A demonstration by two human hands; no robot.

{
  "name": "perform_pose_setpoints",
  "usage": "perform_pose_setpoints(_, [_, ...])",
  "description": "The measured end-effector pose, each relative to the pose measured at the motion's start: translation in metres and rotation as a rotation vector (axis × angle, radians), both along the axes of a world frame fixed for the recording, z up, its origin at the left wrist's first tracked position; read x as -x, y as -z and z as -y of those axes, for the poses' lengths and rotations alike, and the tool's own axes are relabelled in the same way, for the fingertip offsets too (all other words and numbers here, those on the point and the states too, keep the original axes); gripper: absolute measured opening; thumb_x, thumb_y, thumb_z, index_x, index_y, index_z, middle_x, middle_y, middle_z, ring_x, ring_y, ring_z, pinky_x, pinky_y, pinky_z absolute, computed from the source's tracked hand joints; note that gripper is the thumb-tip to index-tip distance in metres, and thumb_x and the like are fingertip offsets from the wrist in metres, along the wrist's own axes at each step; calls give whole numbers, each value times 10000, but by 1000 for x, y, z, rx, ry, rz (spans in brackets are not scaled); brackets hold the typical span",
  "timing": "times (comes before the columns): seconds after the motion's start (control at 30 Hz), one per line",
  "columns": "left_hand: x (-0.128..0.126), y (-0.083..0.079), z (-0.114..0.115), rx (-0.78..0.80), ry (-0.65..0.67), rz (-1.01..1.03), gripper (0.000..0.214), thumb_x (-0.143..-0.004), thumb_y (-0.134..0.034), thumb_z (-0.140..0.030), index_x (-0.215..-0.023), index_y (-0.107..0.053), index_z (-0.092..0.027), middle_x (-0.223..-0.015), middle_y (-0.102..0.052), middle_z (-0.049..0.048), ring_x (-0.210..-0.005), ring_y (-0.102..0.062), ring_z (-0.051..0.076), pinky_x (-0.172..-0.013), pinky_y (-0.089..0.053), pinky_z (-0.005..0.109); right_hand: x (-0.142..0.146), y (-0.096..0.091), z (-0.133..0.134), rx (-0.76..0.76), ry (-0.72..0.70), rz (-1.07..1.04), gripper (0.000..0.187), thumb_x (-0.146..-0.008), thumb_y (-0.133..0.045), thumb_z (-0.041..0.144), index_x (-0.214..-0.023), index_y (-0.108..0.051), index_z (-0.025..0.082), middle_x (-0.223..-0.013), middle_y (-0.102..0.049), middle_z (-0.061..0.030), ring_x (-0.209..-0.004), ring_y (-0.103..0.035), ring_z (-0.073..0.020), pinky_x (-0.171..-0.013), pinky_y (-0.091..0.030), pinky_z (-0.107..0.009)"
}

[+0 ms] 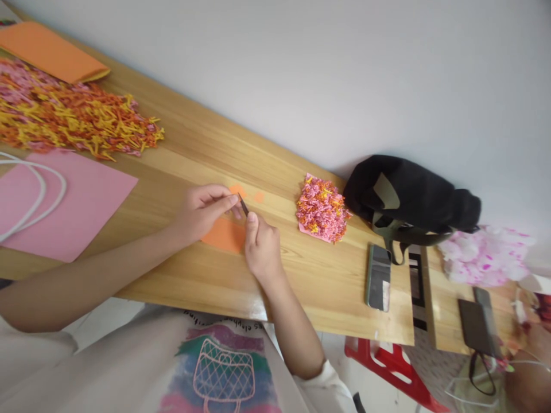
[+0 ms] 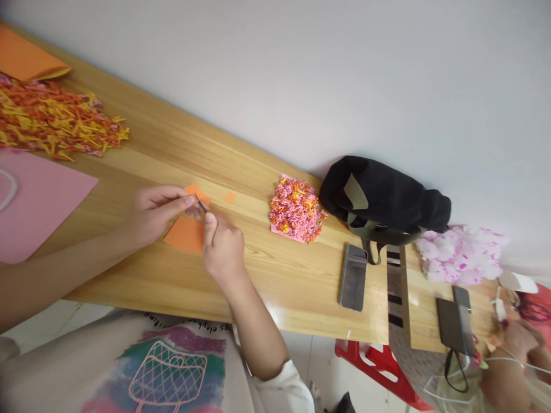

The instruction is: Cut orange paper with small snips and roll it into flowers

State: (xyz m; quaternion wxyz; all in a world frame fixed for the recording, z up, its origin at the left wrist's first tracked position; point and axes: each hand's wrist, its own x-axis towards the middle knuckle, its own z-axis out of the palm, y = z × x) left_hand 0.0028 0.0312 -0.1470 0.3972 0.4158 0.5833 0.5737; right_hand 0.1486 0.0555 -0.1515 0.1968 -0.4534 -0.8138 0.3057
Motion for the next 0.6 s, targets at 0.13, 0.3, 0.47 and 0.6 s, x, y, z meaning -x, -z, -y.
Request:
perform_pose_setpoints(0.13, [0, 1, 0, -33, 13, 23, 210, -793, -641, -309, -623, -698, -200, -646, -709, 22, -616, -664, 161, -667, -564, 277, 1, 1, 0, -9, 19, 12, 589, -1037, -153, 421, -837, -641, 159, -670, -672, -86, -568, -616, -180, -558, -340, -276])
perform_pose_setpoints(0.3, [0, -1, -1, -53, 30, 34, 212, -801, -630, -288, -624, -687, -186, -636, -707, 11, -614, -662, 144, -653, -553, 254, 1, 1, 1, -13, 20, -2, 593, -1038, -156, 407, -868, -663, 149, -701, -698, -97, -597, -632, -181, -563, -354, -270])
perform_pose_setpoints(0.47, [-1, -2, -1, -32, 28, 26, 224, -796, -635, -322, -624, -676, -184, -655, -715, 22, -654, -680, 168, -696, -572, 287, 2, 2, 1, -3, 17, -48, 582, -1034, -166, 409, -893, -672, 158, -739, -715, -102, -626, -638, -176, -578, -376, -265])
perform_pose_setpoints(0.6, [0, -1, -1, -37, 33, 10, 228, -804, -634, -336, -641, -679, -183, -670, -715, 26, -672, -684, 176, -713, -578, 299, 2, 4, 0, 41, 8, -156, 597, -1026, -157, 456, -875, -659, 169, -722, -691, -82, -605, -605, -173, -581, -383, -270])
